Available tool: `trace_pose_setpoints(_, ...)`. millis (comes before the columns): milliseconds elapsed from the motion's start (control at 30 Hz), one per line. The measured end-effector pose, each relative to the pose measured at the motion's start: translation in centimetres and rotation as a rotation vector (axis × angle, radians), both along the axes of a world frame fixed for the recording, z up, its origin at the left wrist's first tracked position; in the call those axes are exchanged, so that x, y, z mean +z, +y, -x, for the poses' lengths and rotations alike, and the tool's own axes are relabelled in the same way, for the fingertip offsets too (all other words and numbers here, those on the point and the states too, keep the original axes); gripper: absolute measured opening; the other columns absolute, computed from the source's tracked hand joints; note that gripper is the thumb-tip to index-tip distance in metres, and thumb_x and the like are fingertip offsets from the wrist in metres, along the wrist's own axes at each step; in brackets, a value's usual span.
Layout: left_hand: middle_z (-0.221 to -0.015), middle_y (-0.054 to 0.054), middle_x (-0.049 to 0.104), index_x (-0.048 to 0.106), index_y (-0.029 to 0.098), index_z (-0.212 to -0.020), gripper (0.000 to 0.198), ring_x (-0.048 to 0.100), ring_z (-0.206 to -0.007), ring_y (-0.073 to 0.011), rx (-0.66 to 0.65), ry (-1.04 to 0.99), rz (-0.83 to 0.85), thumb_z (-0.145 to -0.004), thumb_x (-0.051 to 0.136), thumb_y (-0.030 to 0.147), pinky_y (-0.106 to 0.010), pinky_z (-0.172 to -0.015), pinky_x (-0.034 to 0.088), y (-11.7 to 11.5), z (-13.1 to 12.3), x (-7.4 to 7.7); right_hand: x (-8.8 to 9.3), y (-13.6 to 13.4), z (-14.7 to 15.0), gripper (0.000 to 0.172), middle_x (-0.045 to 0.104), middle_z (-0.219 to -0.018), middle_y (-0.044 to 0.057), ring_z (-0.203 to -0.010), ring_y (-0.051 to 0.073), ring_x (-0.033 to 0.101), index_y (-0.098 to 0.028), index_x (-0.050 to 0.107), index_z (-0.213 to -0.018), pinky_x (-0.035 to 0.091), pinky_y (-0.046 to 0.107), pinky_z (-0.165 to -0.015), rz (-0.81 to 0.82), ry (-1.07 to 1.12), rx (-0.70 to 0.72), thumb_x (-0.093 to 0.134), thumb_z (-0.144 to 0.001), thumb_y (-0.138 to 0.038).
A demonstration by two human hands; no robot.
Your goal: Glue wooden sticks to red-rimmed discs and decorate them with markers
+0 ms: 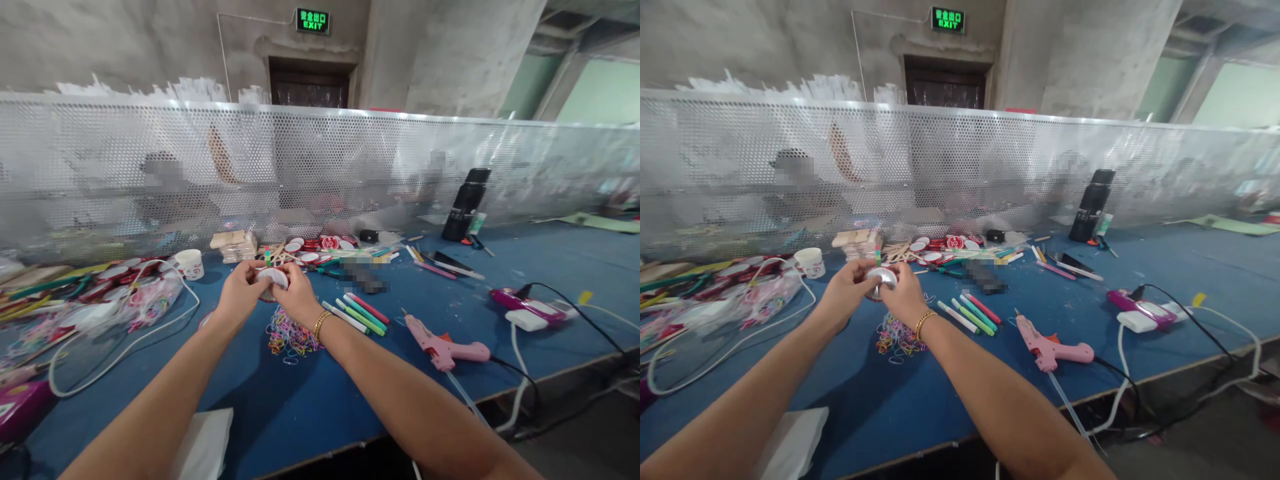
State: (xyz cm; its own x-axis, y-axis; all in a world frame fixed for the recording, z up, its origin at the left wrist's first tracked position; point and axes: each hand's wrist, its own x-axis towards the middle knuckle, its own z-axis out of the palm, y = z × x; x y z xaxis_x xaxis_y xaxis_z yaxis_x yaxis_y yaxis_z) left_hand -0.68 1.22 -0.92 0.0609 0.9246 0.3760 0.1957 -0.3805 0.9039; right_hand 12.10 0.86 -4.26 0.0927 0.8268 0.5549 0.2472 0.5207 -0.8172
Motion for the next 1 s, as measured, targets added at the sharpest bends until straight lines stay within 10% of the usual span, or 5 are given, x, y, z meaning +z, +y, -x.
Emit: trace_pose_setpoints(1000, -0.071, -0.001, 0.066, 0.062, 0.014, -0.086, 0.045, 0.057, -0.060, -0.0142, -0.016, -0.098, 0.161, -0.050, 0.076, 0.035, -0.027, -0.059, 0.046, 0.3, -0.1, -0.2, -1.1, 0.7, 0.0, 0.028, 0.064, -0.088, 0.002, -0.079, 0.017, 0.062, -0.020, 0.051, -0.097, 0.051, 0.032, -0.073, 0.051, -0.050, -0.034, 0.062, -0.071, -0.026)
